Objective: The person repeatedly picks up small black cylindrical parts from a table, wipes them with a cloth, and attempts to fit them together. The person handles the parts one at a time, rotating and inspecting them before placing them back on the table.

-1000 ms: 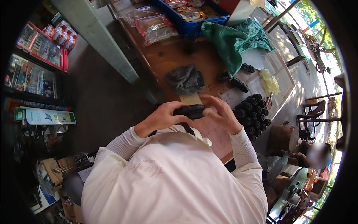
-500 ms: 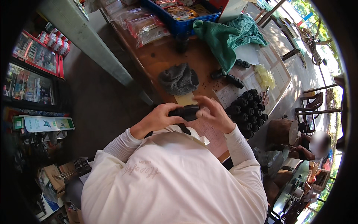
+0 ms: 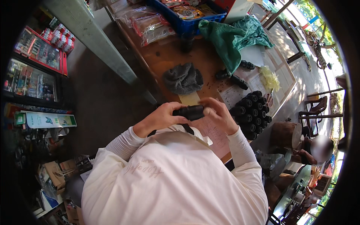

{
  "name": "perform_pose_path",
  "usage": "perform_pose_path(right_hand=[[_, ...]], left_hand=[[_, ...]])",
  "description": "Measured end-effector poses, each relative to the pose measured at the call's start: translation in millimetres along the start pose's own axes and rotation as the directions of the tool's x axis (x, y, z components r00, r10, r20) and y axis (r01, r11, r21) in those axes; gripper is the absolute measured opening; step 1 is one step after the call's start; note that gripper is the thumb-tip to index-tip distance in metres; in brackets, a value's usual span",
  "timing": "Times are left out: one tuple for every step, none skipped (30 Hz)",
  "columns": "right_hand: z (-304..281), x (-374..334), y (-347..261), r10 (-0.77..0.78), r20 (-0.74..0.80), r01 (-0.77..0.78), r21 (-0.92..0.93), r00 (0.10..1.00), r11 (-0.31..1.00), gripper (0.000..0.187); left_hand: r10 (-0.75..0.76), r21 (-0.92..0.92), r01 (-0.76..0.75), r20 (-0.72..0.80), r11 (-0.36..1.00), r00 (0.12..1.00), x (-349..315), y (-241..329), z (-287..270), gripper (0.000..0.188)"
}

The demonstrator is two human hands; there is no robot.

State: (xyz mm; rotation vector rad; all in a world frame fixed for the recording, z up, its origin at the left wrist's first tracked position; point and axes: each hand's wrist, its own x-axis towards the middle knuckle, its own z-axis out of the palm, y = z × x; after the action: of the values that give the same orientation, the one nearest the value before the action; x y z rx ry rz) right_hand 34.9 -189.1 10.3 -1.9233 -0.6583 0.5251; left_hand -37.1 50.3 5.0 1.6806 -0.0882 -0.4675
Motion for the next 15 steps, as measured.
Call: perform_pose_path(right_hand=[[14.9,3.7,-3.1,-0.248,-0.159,0.243,-0.05,0.955,0.969,0.028],[10.1,2.6,-5.7,-0.362,-0.12,0.336,-0.197,0.924,0.921,0.029],[5.1,1.0,-9.3,-0.469,-0.08,0.419,-0.335,0.879,0.844,0.03],[-2.1,0.4,-4.7,-0.232,-0.017,0.217,-0.283,0.973,0.934,0.029],[-6.8,0.8,0.3,0.019,0.059,-0.004,-0.246,0.998,0.969,0.031],[-6.5,-0.8,-0.6,0.071,0.058,-0.064,-0.114,0.996,0.991,0.031],[-5.9,-2.3,-1.5,0.121,0.057,-0.122,0.02,0.991,0.992,0.032],[-0.2,-1.3,-2.4,-0.066,-0.03,0.065,-0.049,0.997,0.997,0.031],[6.6,0.5,-3.5,-0.254,-0.101,0.24,-0.134,0.962,0.961,0.031],[2.6,-2.0,-6.2,-0.249,-0.04,0.235,-0.212,0.968,0.948,0.033],[-1.8,-4.0,-9.0,-0.244,0.022,0.24,-0.289,0.97,0.927,0.035],[-1.6,-4.1,-7.1,-0.191,-0.019,0.183,-0.201,0.981,0.962,0.033],[-0.4,-3.8,-3.5,-0.134,-0.054,0.128,-0.109,0.99,0.986,0.032],[1.1,-3.3,0.0,-0.074,-0.084,0.073,-0.014,0.994,0.997,0.032],[1.7,-2.3,1.2,-0.012,-0.103,0.021,0.082,0.995,0.996,0.032]], left_hand=[[-0.003,0.023,0.002,0.011,1.0,1.0,0.3,0.6,-0.7,0.043],[-0.006,0.045,0.005,0.021,0.999,1.0,1.5,1.3,-2.5,0.045],[-0.009,0.069,0.006,0.037,0.998,0.999,1.8,2.0,-4.1,0.047],[0.016,0.075,-0.019,0.039,0.997,0.999,1.5,-0.4,-3.2,0.047],[0.041,0.081,-0.044,0.04,0.996,0.998,1.5,-4.9,-1.5,0.047],[0.066,0.088,-0.069,0.038,0.994,0.997,1.5,-5.3,-0.6,0.047],[0.033,0.038,-0.035,0.042,0.999,0.999,1.6,-4.5,-1.6,0.047],[0.002,-0.013,-0.001,0.047,1.0,0.999,1.8,-2.4,-3.4,0.047],[-0.029,-0.067,0.033,0.054,0.997,0.998,1.7,-0.8,-4.1,0.047],[-0.001,-0.016,0.002,0.045,1.0,0.999,2.1,-2.4,-4.2,0.047],[0.027,0.036,-0.028,0.036,0.999,0.999,2.9,-5.2,-3.9,0.046],[0.055,0.09,-0.058,0.033,0.994,0.998,3.7,-3.8,-3.7,0.046],[0.045,0.095,-0.048,0.033,0.994,0.998,3.7,-1.4,-3.4,0.046],[0.035,0.099,-0.038,0.033,0.994,0.999,3.2,2.5,-3.2,0.045],[0.025,0.102,-0.027,0.028,0.994,0.999,2.3,5.6,-3.0,0.045]])
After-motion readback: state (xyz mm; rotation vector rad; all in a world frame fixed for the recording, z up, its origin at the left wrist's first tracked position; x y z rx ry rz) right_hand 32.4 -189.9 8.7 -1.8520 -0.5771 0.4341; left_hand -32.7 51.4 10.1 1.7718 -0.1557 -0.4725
